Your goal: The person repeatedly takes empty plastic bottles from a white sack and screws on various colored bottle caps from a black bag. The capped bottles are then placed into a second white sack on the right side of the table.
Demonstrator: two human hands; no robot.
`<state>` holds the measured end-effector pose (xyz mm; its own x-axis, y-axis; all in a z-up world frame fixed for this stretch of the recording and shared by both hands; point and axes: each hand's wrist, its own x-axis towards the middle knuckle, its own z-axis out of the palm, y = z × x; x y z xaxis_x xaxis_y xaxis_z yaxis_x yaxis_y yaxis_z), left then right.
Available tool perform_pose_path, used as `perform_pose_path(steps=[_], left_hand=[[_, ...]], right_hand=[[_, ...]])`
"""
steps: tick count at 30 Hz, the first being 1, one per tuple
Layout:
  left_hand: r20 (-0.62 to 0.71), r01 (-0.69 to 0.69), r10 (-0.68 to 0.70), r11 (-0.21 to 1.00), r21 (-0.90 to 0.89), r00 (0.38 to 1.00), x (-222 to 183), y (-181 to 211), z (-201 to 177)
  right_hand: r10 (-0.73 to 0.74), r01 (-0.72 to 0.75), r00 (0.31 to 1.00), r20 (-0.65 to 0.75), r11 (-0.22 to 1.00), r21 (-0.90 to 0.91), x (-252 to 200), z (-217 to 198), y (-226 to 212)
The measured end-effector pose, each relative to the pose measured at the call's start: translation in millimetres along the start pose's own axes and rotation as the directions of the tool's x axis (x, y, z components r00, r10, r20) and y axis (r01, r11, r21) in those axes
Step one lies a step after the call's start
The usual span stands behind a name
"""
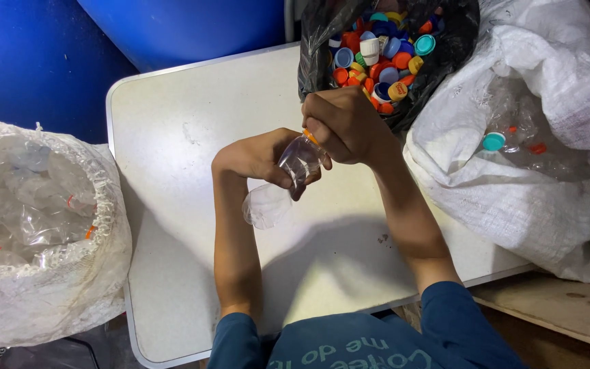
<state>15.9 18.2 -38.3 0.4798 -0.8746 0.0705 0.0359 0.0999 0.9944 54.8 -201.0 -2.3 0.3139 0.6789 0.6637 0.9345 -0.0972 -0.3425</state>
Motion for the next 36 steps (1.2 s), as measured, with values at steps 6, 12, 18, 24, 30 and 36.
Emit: perform_pose_path(steps=[6,12,18,24,30,36], left_hand=[[-0.470,0.320,-0.151,0.898,0.303,0.870,2.4,6.5,9.9],[-0.672,0.580,-0.279,0.767,0.275,0.686,7.6,22.3,16.3],[-0.677,0.422,0.184,0.658,0.623,0.712,2.0,8.2,14.7],[-0.741,0.521,0.410,0.531,0.668,0.532,4.4,37.6,23.1],[-0.622,0.471,0.606,0.415,0.779,0.495,-17.2,21.7,7.9],[-0.834,0.156,0.401,0.861,0.485,0.378,-9.3,27.1,8.7]], right_hand=[[0.201,-0.192,0.977,0.073,0.975,-0.115,1.9,8.6,10.5],[0.280,-0.263,0.956,0.092,0.951,-0.162,2.0,8.7,16.2],[0.247,-0.249,0.968,-0.034,0.951,-0.183,1.0,13.1,16.5],[0.237,-0.239,0.970,-0.049,0.971,-0.031,13.9,2.2,-1.2],[0.311,-0.305,0.946,-0.097,0.950,0.066,-5.7,-21.9,25.1],[0.366,-0.341,0.921,-0.135,0.923,0.177,-16.4,-35.6,29.1]])
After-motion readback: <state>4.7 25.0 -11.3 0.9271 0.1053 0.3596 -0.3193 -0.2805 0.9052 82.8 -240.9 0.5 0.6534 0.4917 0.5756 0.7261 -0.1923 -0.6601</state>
